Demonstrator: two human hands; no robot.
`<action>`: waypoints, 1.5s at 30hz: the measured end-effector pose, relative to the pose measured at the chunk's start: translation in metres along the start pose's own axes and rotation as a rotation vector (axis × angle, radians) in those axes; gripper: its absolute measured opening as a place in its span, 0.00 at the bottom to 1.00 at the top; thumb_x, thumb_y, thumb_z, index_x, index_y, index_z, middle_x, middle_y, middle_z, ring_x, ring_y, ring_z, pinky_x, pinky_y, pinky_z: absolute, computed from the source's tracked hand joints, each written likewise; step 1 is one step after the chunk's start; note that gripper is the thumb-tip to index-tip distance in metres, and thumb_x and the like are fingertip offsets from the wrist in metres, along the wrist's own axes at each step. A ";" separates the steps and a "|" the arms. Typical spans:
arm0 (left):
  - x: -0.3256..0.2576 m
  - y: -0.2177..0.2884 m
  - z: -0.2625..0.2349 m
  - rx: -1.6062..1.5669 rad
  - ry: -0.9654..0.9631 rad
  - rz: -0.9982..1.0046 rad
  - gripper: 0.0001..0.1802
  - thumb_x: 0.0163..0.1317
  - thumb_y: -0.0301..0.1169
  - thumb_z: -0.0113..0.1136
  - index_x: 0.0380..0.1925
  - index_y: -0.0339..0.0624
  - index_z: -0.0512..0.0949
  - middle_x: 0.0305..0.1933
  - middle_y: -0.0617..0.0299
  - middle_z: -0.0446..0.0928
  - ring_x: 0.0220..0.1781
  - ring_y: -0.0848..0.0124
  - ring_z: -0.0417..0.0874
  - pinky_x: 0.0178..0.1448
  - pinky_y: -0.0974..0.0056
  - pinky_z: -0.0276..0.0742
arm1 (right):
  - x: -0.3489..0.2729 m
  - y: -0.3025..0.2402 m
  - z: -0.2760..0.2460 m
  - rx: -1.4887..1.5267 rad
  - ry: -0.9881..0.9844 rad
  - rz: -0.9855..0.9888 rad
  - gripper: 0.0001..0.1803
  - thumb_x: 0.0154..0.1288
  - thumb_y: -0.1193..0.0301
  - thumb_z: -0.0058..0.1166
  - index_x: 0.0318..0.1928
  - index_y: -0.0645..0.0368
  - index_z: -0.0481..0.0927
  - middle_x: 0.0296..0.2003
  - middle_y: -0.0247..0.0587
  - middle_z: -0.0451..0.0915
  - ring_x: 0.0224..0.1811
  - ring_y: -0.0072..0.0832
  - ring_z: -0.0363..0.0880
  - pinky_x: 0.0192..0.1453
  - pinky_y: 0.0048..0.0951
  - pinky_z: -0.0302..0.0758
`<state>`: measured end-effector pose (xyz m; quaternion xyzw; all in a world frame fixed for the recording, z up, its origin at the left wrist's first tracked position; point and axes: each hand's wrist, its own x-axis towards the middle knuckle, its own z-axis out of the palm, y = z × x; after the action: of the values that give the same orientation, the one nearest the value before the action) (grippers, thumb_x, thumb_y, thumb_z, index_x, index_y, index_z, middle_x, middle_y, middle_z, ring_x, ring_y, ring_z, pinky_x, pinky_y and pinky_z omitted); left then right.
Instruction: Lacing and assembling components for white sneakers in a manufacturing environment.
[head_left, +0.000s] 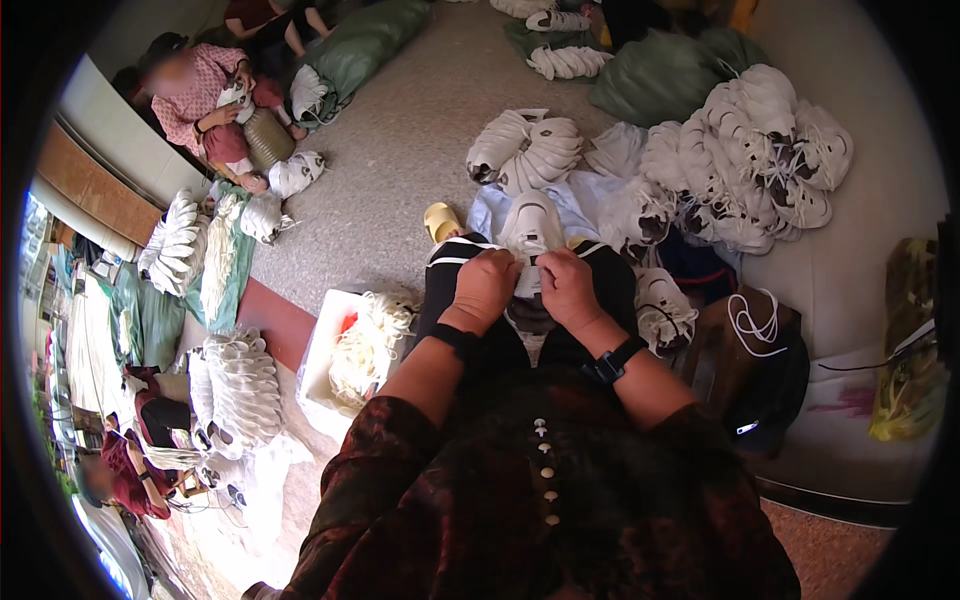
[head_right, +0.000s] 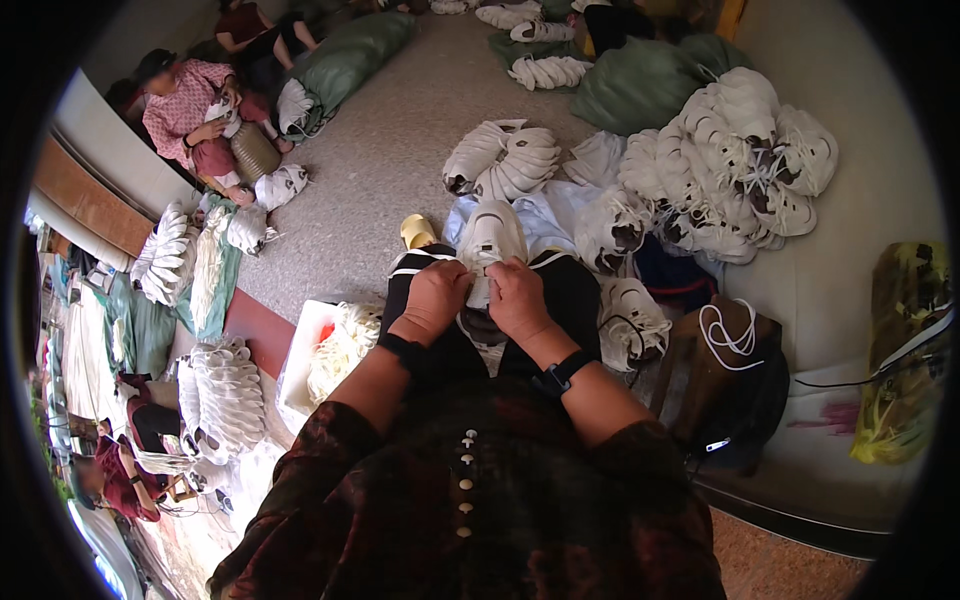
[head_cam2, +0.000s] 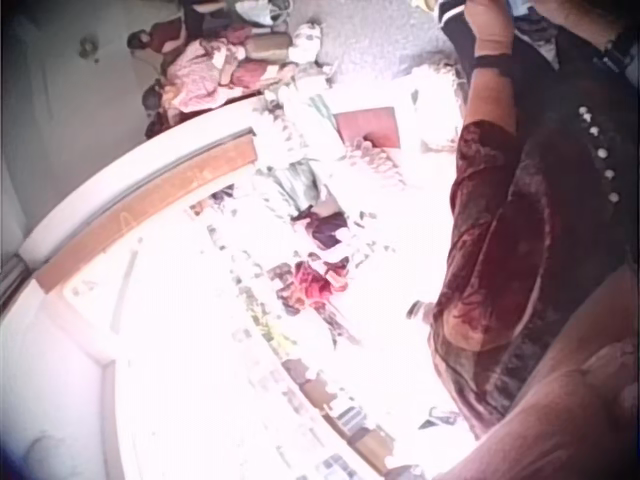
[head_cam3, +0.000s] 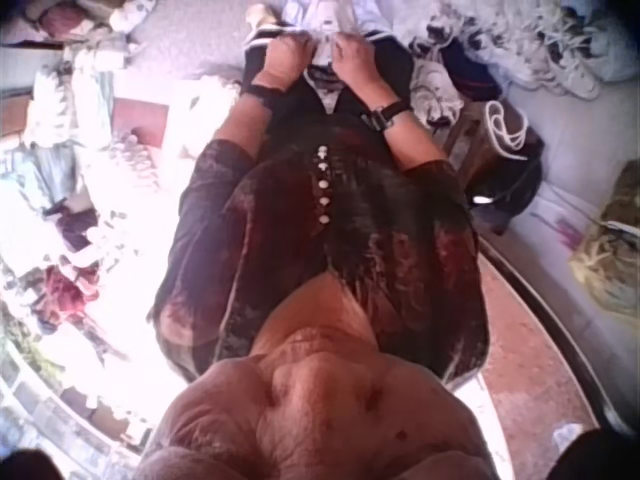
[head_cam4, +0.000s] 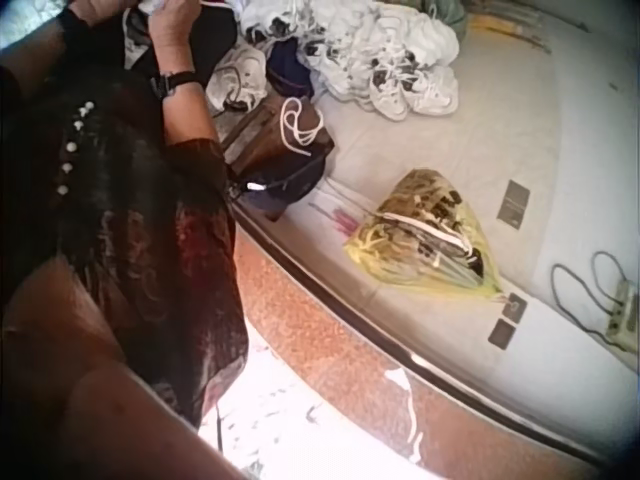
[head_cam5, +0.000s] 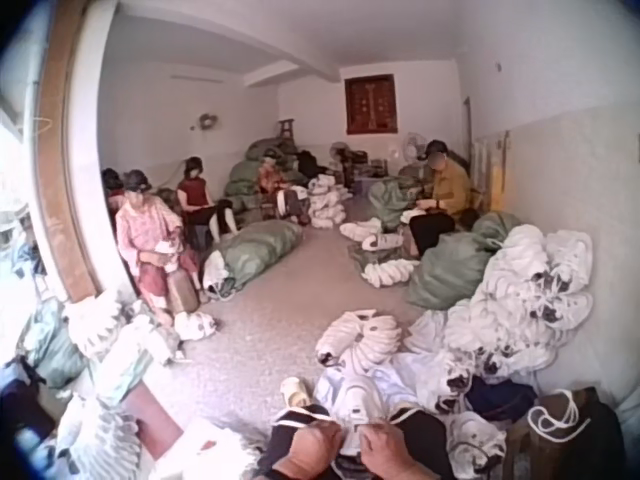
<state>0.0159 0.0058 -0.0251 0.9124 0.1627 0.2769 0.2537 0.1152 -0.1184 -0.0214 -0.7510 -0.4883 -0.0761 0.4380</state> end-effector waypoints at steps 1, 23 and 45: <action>-0.001 0.005 -0.004 -0.001 -0.002 0.000 0.07 0.48 0.31 0.61 0.22 0.38 0.77 0.25 0.51 0.77 0.30 0.53 0.79 0.36 0.56 0.75 | 0.004 0.000 0.003 0.108 -0.034 -0.088 0.03 0.47 0.78 0.51 0.25 0.59 0.72 0.24 0.47 0.72 0.30 0.47 0.73 0.33 0.42 0.71; -0.007 0.006 -0.011 -0.247 -0.079 -0.384 0.05 0.47 0.23 0.60 0.27 0.41 0.78 0.24 0.57 0.76 0.26 0.65 0.79 0.34 0.66 0.74 | -0.001 0.033 -0.060 -0.416 -0.046 0.003 0.05 0.44 0.80 0.50 0.26 0.61 0.74 0.24 0.46 0.71 0.27 0.44 0.75 0.30 0.41 0.72; 0.003 0.021 -0.054 0.611 -0.248 0.299 0.01 0.42 0.28 0.54 0.17 0.45 0.74 0.23 0.60 0.75 0.32 0.62 0.77 0.38 0.57 0.70 | -0.019 0.078 -0.077 1.479 0.447 0.742 0.06 0.61 0.82 0.46 0.26 0.63 0.69 0.24 0.38 0.70 0.28 0.28 0.72 0.33 0.25 0.70</action>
<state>-0.0104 0.0098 0.0265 0.9865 0.0708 0.1365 -0.0563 0.1920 -0.1977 -0.0306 -0.3507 -0.0371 0.2640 0.8977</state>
